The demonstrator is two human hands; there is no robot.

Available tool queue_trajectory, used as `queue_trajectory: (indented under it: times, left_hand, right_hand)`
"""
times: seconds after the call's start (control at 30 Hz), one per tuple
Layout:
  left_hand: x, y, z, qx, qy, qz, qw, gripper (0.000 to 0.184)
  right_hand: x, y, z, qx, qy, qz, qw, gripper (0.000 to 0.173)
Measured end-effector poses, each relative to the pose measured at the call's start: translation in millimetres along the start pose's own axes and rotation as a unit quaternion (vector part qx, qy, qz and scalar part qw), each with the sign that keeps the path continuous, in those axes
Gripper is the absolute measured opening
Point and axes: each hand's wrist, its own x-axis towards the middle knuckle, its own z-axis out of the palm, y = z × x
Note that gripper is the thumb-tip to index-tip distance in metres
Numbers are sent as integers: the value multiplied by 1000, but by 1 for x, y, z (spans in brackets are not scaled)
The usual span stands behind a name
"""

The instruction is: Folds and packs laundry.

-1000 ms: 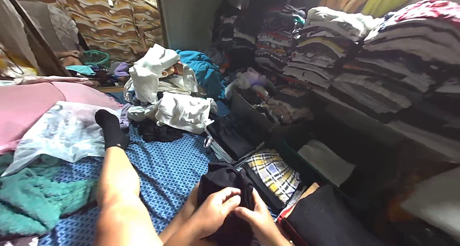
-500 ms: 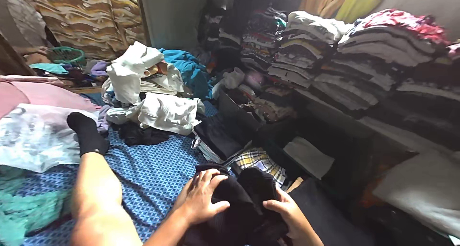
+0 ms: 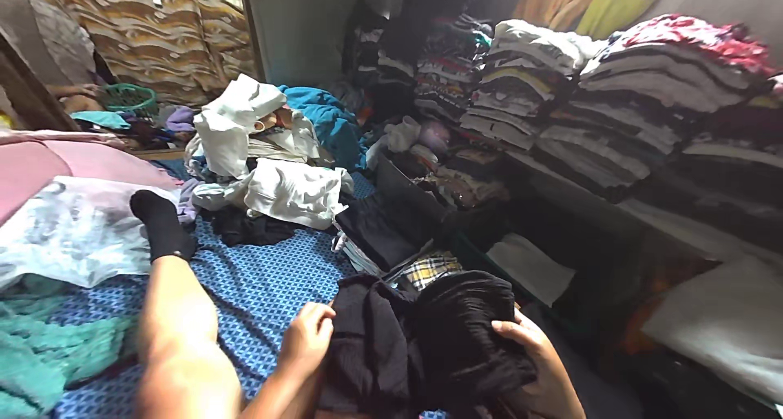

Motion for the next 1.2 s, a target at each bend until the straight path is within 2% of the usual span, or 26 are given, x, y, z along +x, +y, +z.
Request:
queue_trajectory:
  times: [0.03,0.07,0.1,0.17,0.2,0.27,0.3,0.37,0.47,0.53,0.6,0.63,0.7,0.77,0.83,0.9,0.97,1.03,1.1,1.13,1.2]
  left_hand:
    - [1,-1,-3,-1,42,-7,999,19]
    - [0,-2,-4,8,65,23,998,22]
    - [-2,0,-5,7,50,72,996,28]
    - [-11,6,-6,1,-71,162,984,38]
    - [-15,9,-4,13,-145,185,972,44]
    - [-19,8,4,37,-222,207,952,55]
    - [-18,6,4,44,-246,198,948,51]
    - [-11,0,-4,42,-280,172,943,30]
    - [0,-15,-22,14,-260,168,951,15]
    - [8,-19,-42,60,-282,97,953,16]
    - [17,-12,-57,163,-368,-48,914,24]
    - [19,-11,-60,190,-378,-93,901,27]
    - [19,-7,-63,170,-344,-133,914,34]
    - [19,-1,-66,112,-300,-132,938,29]
    - [19,5,-67,60,-274,-115,953,26]
    - [20,10,-67,22,-267,-99,958,28]
    - [24,16,-68,-12,-262,-87,961,29]
    - [28,22,-70,-51,-248,-81,964,29]
    - [32,25,-72,-81,-234,-83,965,29]
    - [33,26,-72,-91,-229,-89,965,29]
    - [34,24,-71,-99,-230,-108,962,29]
  right_hand:
    - [-1,0,-1,9,1,2,1000,36]
    - [-1,0,-3,15,-1,2,1000,35]
    - [0,2,-4,18,-2,4,1000,35]
    - [2,4,-4,14,1,9,1000,36]
    - [4,6,-4,12,5,10,1000,35]
    - [8,8,-3,22,11,10,1000,32]
    - [9,9,-4,30,12,9,999,31]
    - [11,11,-7,43,17,8,999,29]
    - [11,10,-13,40,27,7,999,27]
    - [10,8,-17,36,33,5,999,27]
    - [8,5,-20,34,38,1,999,27]
    - [7,1,-21,31,34,-2,999,28]
    - [9,-10,-22,1,12,-12,1000,30]
    - [17,-31,-19,-73,-51,-26,996,38]
    - [30,-59,-9,-165,-148,-56,974,54]
    - [44,-91,9,-245,-228,-95,937,80]
    - [53,-125,32,-305,-265,-126,906,87]
    - [56,-159,52,-331,-290,-158,884,73]
    - [57,-191,71,-372,-318,-212,846,44]
    - [58,-205,82,-401,-343,-240,814,35]
    - [59,-230,109,-504,-379,-276,726,35]
